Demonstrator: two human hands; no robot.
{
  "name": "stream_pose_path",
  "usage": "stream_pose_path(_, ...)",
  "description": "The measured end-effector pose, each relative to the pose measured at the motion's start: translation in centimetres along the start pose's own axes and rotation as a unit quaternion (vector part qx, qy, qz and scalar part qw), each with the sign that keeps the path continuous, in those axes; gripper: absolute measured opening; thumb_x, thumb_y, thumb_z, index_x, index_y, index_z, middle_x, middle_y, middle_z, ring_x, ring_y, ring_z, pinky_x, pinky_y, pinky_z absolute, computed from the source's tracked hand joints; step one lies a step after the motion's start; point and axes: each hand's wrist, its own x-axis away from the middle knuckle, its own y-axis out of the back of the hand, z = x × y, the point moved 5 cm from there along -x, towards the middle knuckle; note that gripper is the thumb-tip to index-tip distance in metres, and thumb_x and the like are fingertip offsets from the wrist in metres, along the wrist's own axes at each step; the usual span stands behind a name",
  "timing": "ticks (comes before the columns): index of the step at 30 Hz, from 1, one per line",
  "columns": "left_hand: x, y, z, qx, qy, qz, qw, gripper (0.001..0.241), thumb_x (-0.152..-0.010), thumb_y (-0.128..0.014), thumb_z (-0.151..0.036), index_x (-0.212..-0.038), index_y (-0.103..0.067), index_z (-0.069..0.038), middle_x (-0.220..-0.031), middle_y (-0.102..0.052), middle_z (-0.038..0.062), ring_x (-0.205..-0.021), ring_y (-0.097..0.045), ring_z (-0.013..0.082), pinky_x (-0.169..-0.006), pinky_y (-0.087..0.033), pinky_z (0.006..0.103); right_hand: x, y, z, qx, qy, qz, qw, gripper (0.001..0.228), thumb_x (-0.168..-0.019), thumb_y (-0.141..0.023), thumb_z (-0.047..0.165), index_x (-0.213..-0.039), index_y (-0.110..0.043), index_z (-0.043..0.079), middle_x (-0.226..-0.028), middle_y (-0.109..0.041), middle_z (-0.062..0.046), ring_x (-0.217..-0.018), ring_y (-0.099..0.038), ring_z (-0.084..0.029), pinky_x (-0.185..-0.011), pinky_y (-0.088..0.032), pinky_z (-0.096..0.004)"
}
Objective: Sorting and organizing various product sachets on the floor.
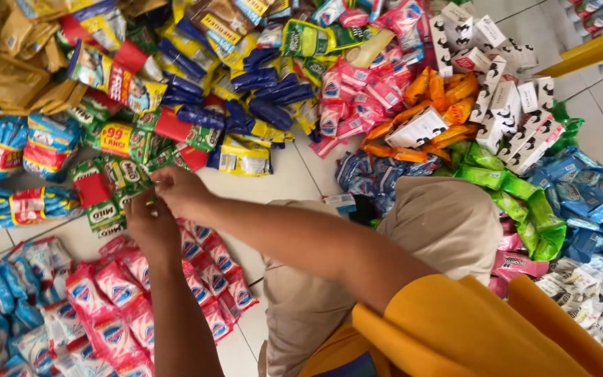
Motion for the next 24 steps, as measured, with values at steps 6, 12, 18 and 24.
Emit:
stream_pose_path(6, -5.4, -8.7, -16.4, 0.040, -0.134, 0.107, 0.984, 0.018, -0.092, -0.070, 0.003, -0.109, -0.071, -0.001, -0.108, -0.067, 0.019, -0.097, -0.066, 0.0389, -0.084, -0.054, 0.0449, 0.4, 19.5, 10.3, -0.029, 0.123, 0.126, 0.984, 0.028, -0.098, -0.070, 0.012, -0.124, -0.070, 0.003, -0.111, -0.073, -0.007, -0.096, -0.065, -0.013, -0.083, -0.054, -0.030)
stream_pose_path(12, -3.8, -23.7, -24.9, 0.024, -0.130, 0.243, 0.961, 0.009, -0.089, -0.069, -0.011, -0.098, -0.070, -0.008, -0.107, -0.068, 0.019, -0.096, -0.066, 0.0414, -0.081, -0.053, 0.0505, 5.7, 37.8, 12.2, -0.096, -0.020, 0.064, 0.993, 0.028, -0.095, -0.071, 0.017, -0.120, -0.068, 0.003, -0.104, -0.072, -0.003, -0.092, -0.066, -0.012, -0.080, -0.054, -0.026)
stream_pose_path(18, 0.1, -44.0, -18.9, 0.080, 0.037, 0.388, 0.917, 0.017, -0.088, -0.071, -0.016, -0.101, -0.076, -0.007, -0.097, -0.077, 0.018, -0.092, -0.076, 0.0293, -0.083, -0.059, 0.0391, 4.4, 53.1, -1.8, -0.071, -0.077, -0.099, 0.989, 0.028, -0.086, -0.076, 0.005, -0.113, -0.069, -0.002, -0.097, -0.074, -0.006, -0.090, -0.072, -0.019, -0.083, -0.059, -0.034)
stream_pose_path(24, 2.9, -55.1, -16.1, 0.246, 0.131, 0.419, 0.864, 0.020, -0.092, -0.072, -0.020, -0.103, -0.072, -0.003, -0.095, -0.077, 0.010, -0.088, -0.072, 0.0189, -0.079, -0.055, 0.0328, 0.7, 64.9, -0.8, 0.327, -0.009, -0.356, 0.875, 0.044, -0.083, -0.076, 0.004, -0.125, -0.063, 0.012, -0.124, -0.061, -0.014, -0.090, -0.071, -0.029, -0.083, -0.057, -0.041)
